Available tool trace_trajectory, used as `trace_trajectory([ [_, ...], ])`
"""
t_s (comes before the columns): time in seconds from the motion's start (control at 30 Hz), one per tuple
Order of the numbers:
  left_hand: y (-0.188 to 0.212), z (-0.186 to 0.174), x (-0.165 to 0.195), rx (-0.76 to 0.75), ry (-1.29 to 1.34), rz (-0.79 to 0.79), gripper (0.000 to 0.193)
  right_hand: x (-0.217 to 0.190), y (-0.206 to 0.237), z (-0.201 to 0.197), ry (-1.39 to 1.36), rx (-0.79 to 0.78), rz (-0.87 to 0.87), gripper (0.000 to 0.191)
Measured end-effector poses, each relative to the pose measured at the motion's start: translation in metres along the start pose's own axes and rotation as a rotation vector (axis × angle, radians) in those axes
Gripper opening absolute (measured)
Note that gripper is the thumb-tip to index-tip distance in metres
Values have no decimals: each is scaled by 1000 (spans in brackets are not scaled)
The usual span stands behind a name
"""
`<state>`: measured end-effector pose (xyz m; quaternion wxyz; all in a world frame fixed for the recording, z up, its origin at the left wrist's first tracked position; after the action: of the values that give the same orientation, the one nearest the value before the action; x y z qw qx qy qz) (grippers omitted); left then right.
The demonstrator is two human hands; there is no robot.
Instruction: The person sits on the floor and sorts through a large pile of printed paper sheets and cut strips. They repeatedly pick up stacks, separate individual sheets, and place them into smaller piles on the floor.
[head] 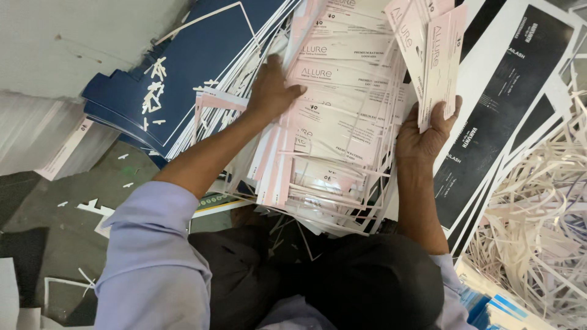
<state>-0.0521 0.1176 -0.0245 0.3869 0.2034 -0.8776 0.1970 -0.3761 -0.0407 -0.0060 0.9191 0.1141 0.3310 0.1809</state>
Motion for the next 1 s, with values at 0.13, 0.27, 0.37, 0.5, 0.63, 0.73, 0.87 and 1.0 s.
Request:
trace_trajectory([
  [0.13,4,-2,-6,-165,102,-365,65,1,0,-3,-22,35,22,62],
  [0.27,0,-22,24,-175,59,-347,57,-1,0,0,-30,4,22,61],
  [0.37,-1,-35,42,-168,61,-327,49,-1,1,2,-56,-12,36,63],
  [0.5,-3,-45,55,-140,-23,-181,39,-1,4,2,-74,13,45,65],
  [0.63,-6,-49,59,-64,-111,-31,46,0,6,7,-58,3,42,68],
  [0.73,-2,-42,42,-158,-18,-234,41,0,5,8,-51,8,44,69],
  [0.87,-4,-53,57,-41,-233,51,44,-2,3,9,-26,-39,17,67],
  [1.0,-2,-65,57,-219,119,-229,45,-2,1,1,-30,-9,25,67],
])
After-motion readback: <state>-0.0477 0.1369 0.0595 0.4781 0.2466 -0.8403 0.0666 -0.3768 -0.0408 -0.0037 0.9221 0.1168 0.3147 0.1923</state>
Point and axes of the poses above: each hand's wrist, its own y-axis away from the middle knuckle, its own z-axis out of the palm, x = y × z, the point moved 6 cm from there along -y, towards the middle knuckle, and after that the axes turned 8 degrees about z, right-handed, at the moved point
